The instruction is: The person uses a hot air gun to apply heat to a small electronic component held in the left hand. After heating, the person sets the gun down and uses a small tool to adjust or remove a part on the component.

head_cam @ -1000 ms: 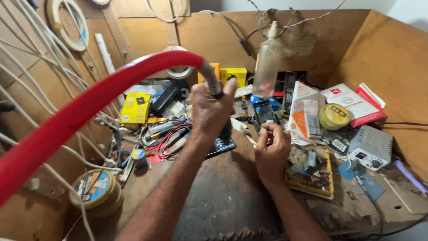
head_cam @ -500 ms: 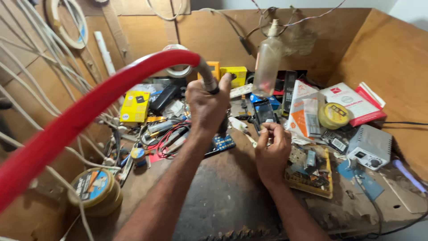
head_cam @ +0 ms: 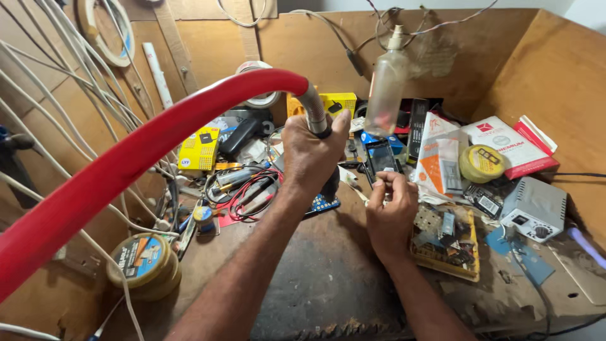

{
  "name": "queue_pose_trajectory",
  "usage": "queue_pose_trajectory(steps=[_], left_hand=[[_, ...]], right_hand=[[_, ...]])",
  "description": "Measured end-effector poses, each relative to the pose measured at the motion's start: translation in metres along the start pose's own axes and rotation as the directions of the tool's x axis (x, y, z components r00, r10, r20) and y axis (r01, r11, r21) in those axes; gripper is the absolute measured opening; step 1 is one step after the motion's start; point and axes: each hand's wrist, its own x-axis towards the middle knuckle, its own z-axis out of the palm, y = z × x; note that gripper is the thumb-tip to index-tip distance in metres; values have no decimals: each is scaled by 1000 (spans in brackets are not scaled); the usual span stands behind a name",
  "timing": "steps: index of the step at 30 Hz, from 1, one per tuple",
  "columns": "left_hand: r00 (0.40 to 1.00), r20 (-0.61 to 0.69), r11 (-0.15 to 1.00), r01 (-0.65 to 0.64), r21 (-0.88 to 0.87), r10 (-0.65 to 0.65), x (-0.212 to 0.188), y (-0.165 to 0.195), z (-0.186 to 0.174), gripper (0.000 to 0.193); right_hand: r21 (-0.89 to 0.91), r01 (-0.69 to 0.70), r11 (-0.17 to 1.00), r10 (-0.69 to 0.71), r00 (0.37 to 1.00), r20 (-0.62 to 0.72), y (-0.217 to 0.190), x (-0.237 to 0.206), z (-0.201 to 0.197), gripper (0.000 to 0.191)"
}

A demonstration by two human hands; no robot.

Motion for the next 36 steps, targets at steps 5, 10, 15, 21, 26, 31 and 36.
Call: queue_pose_trajectory(steps=[5,10,15,21,26,31,36], left_hand=[[995,-99,997,-24,73,31,5,-3,-6,40],[998,-42,997,-52,64,55,2,-7,-6,43],[992,-121,998,28,47,-22,3,-5,-4,40],[981,-180,970,-20,242,65,3,1,-9,41],[995,-58,996,81,26,-80,-1,-1,-6,41],[981,-181,996,74,49,-65,2,-2,-4,41],[988,-135,988,95,122,-78,-1,2,-7,39]], right_hand=[[44,-17,999,17,1000,8,0,1,-1,12],[64,-56,996,55,998,18,-2,1,1,12],[63,-57,996,56,998,23,0,1,-1,13],[92,-86,992,85,996,11,4,-1,1,11],[43,-29,999,29,1000,-2,5,-1,2,11],[67,-23,997,24,1000,-10,5,-1,1,12],[100,-99,990,96,995,28,3,0,0,11]])
